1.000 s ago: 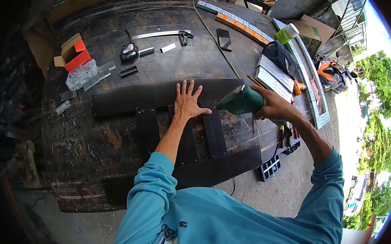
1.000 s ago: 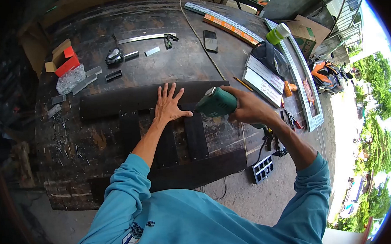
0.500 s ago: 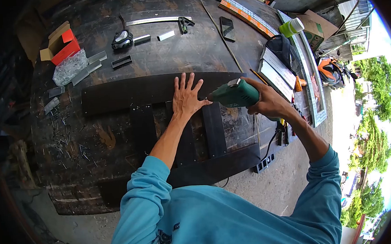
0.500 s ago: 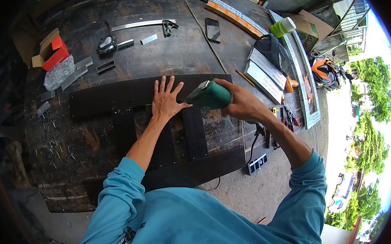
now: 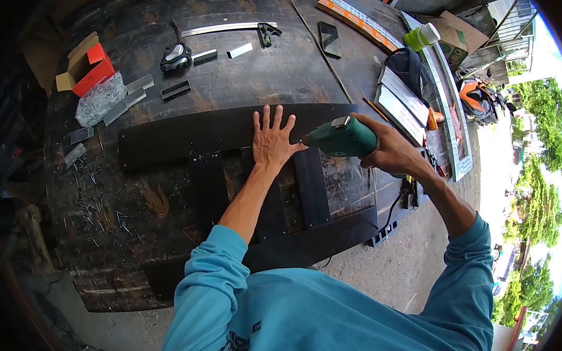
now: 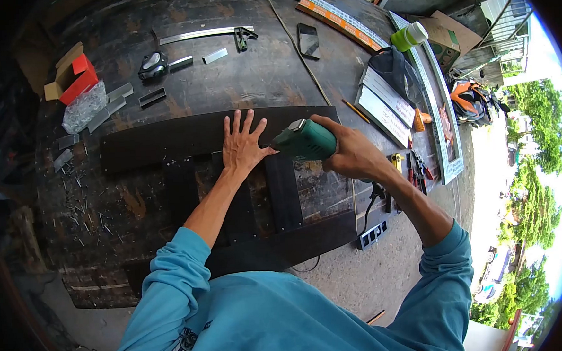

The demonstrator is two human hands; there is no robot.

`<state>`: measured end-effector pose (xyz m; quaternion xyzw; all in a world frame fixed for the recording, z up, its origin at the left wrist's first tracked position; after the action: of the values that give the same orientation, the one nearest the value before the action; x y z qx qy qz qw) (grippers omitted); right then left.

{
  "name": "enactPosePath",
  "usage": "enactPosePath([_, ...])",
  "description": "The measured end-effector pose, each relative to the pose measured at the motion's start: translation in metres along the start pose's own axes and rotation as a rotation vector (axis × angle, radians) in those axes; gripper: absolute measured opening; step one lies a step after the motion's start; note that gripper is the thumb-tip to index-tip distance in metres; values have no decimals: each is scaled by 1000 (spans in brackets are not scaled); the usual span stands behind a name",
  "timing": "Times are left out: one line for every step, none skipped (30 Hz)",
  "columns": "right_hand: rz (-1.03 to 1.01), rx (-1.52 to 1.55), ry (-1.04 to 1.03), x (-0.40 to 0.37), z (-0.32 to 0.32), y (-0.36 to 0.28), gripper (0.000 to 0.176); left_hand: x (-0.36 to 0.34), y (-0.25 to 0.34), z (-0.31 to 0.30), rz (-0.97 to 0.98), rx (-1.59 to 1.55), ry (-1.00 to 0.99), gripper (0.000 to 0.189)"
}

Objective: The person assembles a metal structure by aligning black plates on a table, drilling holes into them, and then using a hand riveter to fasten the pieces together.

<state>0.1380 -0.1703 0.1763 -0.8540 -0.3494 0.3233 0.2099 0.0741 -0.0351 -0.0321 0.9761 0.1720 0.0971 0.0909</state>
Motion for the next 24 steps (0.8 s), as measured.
enactPosePath([11, 1, 0, -3, 2, 1, 84, -7, 2, 1, 2, -5, -12, 91])
enactPosePath([14, 1, -2, -2, 2, -1, 84, -7, 2, 0, 0, -36, -1, 93])
enactPosePath([39, -5, -26, 0, 1, -4, 84, -6, 1, -2, -1, -68, 9, 95])
enactPosePath([65, -12, -49, 2, 0, -6, 84, -5, -1, -3, 1, -71, 9, 95])
enactPosePath([66, -17, -49, 7, -3, -7, 84, -2, -5, -9, 50, -114, -131, 98])
enactPosePath([93, -24, -105, 15, -5, -7, 87, 4, -11, -10, 100, -153, -262, 101])
enactPosePath([134, -23, -167, 20, -2, -6, 89, 11, -22, -13, 127, -107, -262, 110])
enactPosePath([252, -7, -201, 24, -5, -17, 85, 13, -35, -6, 107, 8, -194, 122])
enactPosePath([174, -61, -217, 29, -2, -17, 83, 2, -27, -3, 122, -33, -176, 128])
enactPosePath([74, -119, -214, 43, -6, -21, 82, 7, -26, -5, 137, -57, -136, 134])
enactPosePath([75, -114, -212, 49, -5, -22, 82, 9, -25, -5, 142, -54, -138, 134])
enactPosePath([59, -144, -222, 51, -2, -24, 80, 5, -21, -4, 139, -28, -135, 137])
enactPosePath([33, -186, -235, 55, -1, -28, 78, 4, -19, -4, 124, -2, -123, 140])
enactPosePath([35, -186, -243, 53, 1, -32, 78, 4, -18, -3, 120, -6, -128, 140])
enactPosePath([47, -228, -228, 50, 2, -35, 78, 5, -18, -3, 118, -31, -119, 139])
enactPosePath([53, -276, -217, 49, 3, -39, 78, 5, -20, -4, 106, -56, -108, 138])
enactPosePath([77, -268, -196, 48, 4, -37, 76, 6, -22, -5, 98, -57, -108, 138])
enactPosePath([85, -265, -194, 47, 4, -32, 76, 5, -21, -6, 99, -60, -105, 138])
enactPosePath([58, -238, -173, 47, 4, -28, 76, 6, -21, -6, 99, -65, -101, 137])
enactPosePath([24, -217, -149, 52, 0, -27, 75, 13, -22, -7, 100, -69, -96, 137])
enactPosePath([38, -217, -156, 47, 0, -23, 75, 13, -22, -6, 102, -62, -104, 137])
enactPosePath([61, -208, -119, 42, -1, -21, 75, 14, -23, -6, 98, -52, -105, 137])
enactPosePath([90, -193, -81, 37, 0, -17, 75, 14, -23, -6, 100, -61, -113, 137])
enactPosePath([110, -187, -85, 32, 3, -15, 75, 13, -23, -5, 99, -56, -128, 136])
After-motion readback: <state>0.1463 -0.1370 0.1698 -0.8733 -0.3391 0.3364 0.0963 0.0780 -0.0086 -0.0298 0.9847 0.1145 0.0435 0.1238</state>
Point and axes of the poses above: each hand's wrist, its own x-axis towards the middle knuckle, its own z-axis out of the palm, y = z × x, the point moved 6 cm from there along x, towards the middle knuckle, and after that the axes turned 13 degrees about x, right-handed, at the moved point
